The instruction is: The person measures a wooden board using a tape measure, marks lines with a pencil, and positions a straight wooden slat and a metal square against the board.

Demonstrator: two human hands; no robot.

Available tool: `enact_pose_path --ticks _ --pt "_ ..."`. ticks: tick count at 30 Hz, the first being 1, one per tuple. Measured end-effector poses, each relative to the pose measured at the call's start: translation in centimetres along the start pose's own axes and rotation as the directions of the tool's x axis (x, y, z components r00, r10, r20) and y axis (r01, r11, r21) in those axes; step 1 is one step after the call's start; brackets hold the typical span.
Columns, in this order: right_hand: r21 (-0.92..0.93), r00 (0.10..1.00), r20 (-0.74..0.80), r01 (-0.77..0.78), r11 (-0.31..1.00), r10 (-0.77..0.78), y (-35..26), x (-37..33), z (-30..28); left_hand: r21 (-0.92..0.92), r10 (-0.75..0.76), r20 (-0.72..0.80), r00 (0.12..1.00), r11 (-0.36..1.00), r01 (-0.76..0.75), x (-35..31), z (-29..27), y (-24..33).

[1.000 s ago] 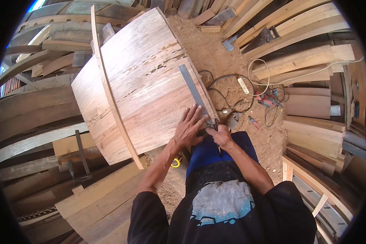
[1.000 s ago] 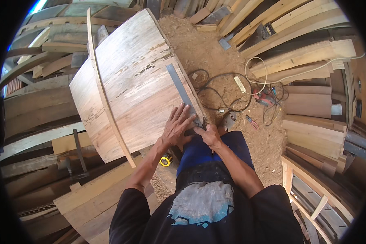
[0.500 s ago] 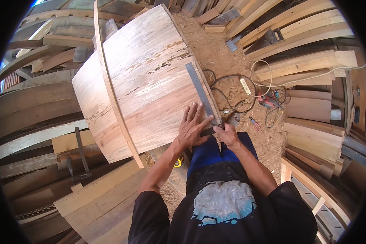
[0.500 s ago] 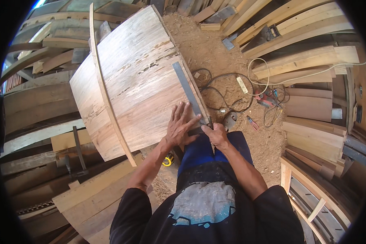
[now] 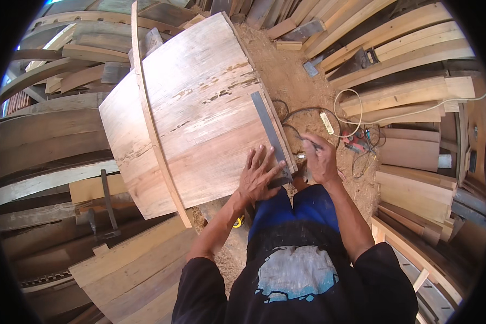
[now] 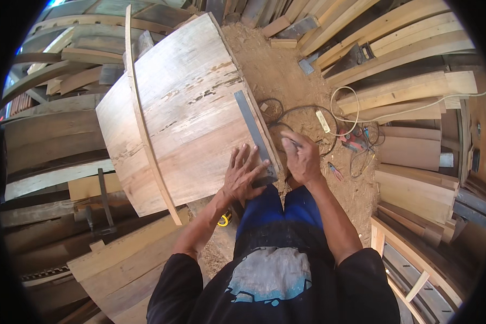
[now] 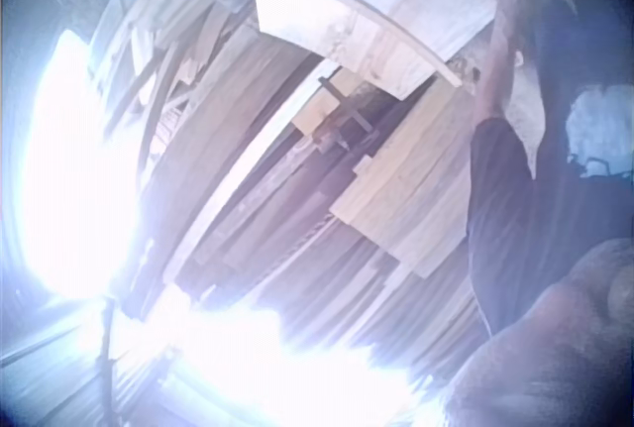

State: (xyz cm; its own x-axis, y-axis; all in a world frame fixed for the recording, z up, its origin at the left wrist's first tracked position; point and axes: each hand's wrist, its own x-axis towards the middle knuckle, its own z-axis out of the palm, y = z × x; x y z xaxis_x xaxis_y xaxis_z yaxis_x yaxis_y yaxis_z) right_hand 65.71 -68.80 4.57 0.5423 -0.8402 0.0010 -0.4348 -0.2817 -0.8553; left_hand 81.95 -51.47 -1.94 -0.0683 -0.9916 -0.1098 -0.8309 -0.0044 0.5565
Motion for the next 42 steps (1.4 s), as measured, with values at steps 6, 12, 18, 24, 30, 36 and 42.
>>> enact_pose_path --ticks 6,12,18,24,30,36,42 --pt "-0.038 0.988 0.083 0.136 0.99 -0.132 -0.1 4.2 3.0 0.022 -0.008 0.007 1.0 1.0 0.008 -0.2 0.2 -0.2" --pt "-0.033 0.982 0.084 0.171 0.985 -0.168 0.6 5.2 4.0 -0.001 -0.006 0.012 1.0 1.0 0.006 -0.3 0.5 -0.4" --pt "-0.043 0.983 0.062 0.176 0.983 -0.173 0.6 6.4 4.8 -0.029 -0.001 -0.006 1.0 1.0 0.001 -0.4 0.5 -0.5" --pt "-0.084 0.97 0.086 0.236 0.968 -0.229 0.2 8.6 5.9 -0.026 -0.013 0.004 1.0 1.0 0.013 -0.3 0.2 -0.3" --pt "-0.084 0.951 0.136 0.289 0.954 -0.276 -0.2 9.9 6.0 -0.039 0.005 -0.03 1.0 0.999 -0.006 -0.3 0.4 -0.4" --pt "-0.151 0.909 0.33 0.318 0.936 -0.255 -0.1 6.5 3.6 -0.038 -0.016 -0.04 0.999 0.999 0.014 -0.4 0.5 -0.4" --pt "-0.228 0.876 0.457 0.285 0.931 -0.156 -1.3 -1.0 -0.3 -0.029 -0.021 -0.021 1.0 0.999 0.02 -0.3 0.8 -0.3"
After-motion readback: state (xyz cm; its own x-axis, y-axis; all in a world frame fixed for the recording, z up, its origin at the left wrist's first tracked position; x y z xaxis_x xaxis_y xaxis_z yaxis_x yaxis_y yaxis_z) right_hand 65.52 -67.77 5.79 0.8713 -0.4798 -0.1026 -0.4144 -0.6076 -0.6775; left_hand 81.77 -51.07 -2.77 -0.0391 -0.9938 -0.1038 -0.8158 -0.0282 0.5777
